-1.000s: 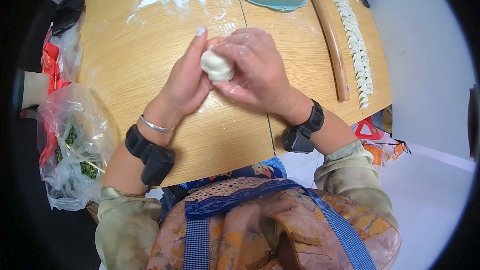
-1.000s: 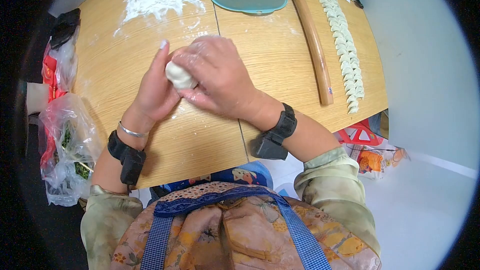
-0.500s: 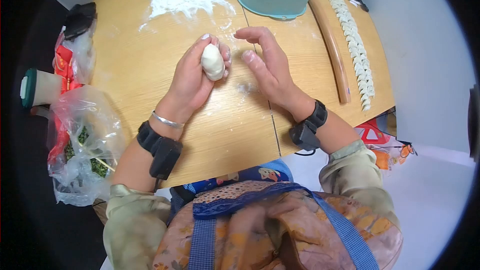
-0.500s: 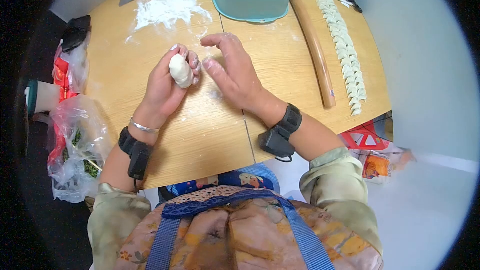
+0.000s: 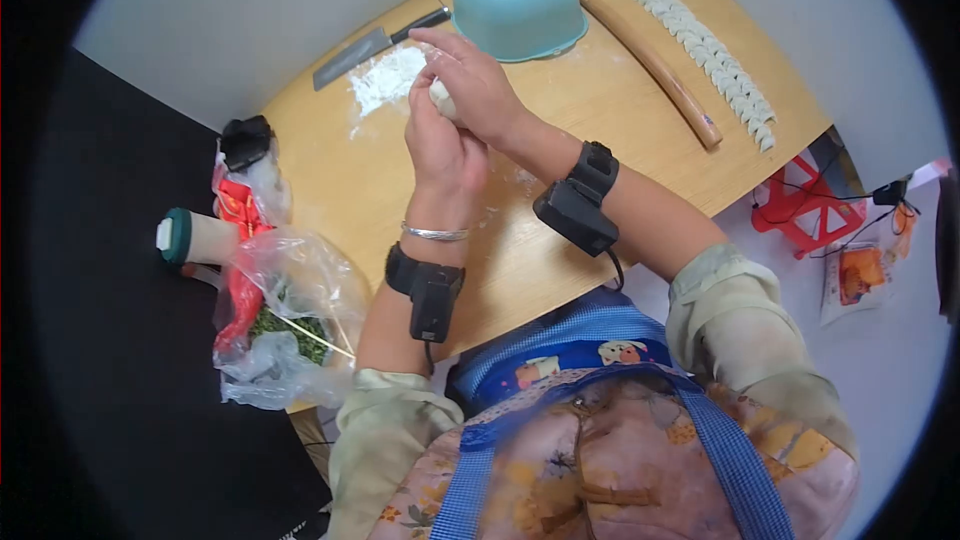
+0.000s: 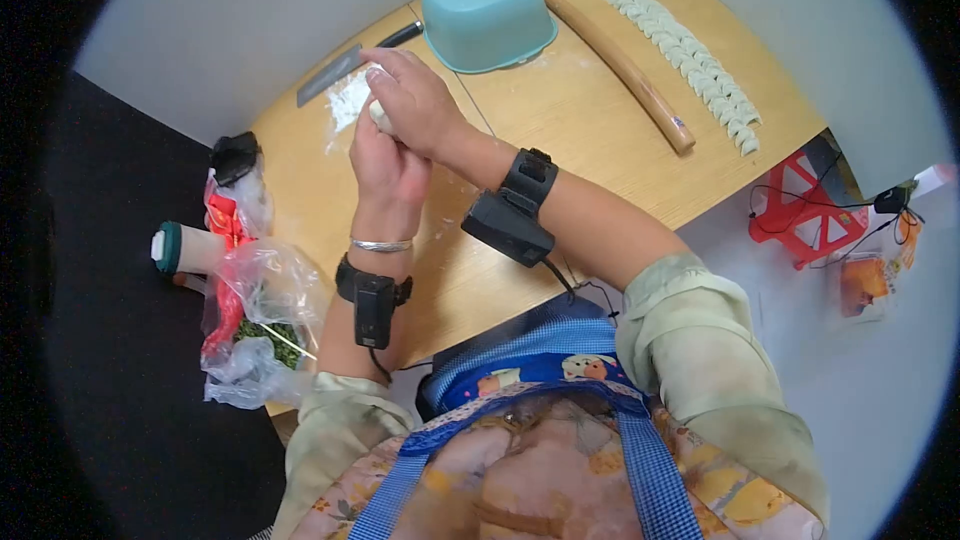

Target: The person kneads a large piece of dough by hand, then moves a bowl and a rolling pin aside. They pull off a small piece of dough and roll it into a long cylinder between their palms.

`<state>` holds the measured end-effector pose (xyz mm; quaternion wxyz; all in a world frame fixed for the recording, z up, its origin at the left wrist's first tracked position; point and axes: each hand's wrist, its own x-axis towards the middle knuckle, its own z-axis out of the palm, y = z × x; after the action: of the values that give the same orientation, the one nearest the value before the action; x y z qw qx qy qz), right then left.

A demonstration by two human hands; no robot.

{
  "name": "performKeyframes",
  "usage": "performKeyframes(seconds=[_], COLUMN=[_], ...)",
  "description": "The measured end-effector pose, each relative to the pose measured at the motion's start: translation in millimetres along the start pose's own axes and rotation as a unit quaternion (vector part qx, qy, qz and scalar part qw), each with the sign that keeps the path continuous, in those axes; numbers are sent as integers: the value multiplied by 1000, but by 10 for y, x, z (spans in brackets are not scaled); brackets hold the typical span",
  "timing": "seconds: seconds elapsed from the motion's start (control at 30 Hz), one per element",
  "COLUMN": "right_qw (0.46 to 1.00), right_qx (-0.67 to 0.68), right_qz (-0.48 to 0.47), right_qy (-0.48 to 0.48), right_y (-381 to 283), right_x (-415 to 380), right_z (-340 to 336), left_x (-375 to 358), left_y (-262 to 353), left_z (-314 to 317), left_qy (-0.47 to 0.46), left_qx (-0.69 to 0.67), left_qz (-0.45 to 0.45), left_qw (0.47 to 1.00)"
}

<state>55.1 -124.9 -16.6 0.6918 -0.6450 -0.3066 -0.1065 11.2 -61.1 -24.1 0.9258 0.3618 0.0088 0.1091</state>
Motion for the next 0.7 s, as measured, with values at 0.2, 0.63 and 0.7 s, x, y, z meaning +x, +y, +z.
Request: performKeyframes(seconds=[0.2, 0.63, 0.7], right_qw=[994, 897, 893], right_qx=[-7, 397, 409], right_qz=[-103, 179, 173], right_qy=[-34, 68, 71], right_y=[115, 269, 256], right_x=[-391, -295, -290], right_z=[167, -184, -180], left_x=[313, 875, 225], left_y=[50, -678, -303], left_z=[-402, -588, -278], left_qy=[63, -616, -71], left_qx=[-12, -221, -47], left_qz=[-25, 137, -39], left_qw=[998, 744, 996])
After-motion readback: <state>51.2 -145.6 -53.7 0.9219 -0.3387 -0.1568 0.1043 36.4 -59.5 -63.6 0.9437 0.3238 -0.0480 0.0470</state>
